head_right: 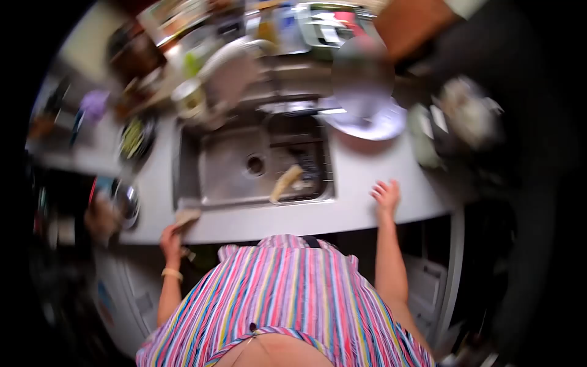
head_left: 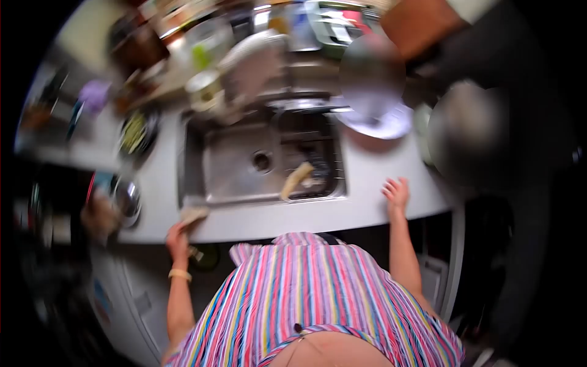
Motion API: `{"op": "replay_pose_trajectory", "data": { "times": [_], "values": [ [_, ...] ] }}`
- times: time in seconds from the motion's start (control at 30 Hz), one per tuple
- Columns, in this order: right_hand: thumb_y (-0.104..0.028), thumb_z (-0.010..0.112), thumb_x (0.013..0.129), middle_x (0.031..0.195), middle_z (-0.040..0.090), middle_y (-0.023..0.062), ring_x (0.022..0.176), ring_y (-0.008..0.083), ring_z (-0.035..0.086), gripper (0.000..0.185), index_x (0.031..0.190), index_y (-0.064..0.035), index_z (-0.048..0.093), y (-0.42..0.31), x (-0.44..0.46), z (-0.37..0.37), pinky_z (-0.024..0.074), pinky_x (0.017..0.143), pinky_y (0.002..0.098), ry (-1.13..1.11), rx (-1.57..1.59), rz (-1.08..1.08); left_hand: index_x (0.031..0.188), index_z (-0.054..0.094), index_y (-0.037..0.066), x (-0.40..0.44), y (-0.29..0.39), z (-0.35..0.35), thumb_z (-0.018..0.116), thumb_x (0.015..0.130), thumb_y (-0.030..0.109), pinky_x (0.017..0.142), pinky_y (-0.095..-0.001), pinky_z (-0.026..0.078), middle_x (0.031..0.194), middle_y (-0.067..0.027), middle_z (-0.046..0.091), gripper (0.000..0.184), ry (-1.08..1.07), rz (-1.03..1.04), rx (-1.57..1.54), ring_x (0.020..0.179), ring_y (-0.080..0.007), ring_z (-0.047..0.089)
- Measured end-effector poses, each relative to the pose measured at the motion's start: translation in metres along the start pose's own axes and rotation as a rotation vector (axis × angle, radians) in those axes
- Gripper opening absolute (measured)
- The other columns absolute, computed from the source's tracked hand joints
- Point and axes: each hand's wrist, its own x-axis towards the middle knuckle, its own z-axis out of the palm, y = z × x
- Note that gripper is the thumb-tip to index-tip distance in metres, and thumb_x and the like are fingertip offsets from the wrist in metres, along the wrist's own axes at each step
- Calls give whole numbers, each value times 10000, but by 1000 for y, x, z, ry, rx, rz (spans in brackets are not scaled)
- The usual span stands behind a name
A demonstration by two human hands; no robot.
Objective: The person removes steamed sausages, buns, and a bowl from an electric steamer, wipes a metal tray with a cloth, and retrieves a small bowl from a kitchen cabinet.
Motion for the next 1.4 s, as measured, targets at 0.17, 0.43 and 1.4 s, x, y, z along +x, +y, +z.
{"op": "replay_pose_trajectory", "data": {
  "times": [0.17, 0.43, 1.4],
  "values": [
    [-394, 384, 931, 974, 575, 178, 708, 220, 591, 482, 1243, -28, 347, -24, -57, -14, 524, 583, 339, 97, -129, -108, 1013, 610, 50, 114, -28, -49, 431, 771, -20, 894, -390, 424, 1083, -138, 584, 309, 126, -1, 147, 1000, -319, 536],
    [-364, 440, 925, 783, 549, 16, 546, 59, 473, 344, 1037, -53, 538, -49, -67, -104, 393, 417, 187, 349, -284, -317, 1047, 592, -12, 189, 26, 25, 609, 786, 150, 929, -403, 389, 1056, -183, 588, 307, 17, 207, 329, 1078, -325, 502],
    [-249, 634, 759, 960, 624, 40, 815, 174, 577, 353, 1057, -61, 612, -392, 338, -148, 446, 702, 305, -564, -535, -255, 796, 548, 23, 203, 732, 396, 559, 873, 168, 472, -200, 379, 634, -9, 517, 164, -774, -231, -1008, 508, -82, 447]
  ]
}}
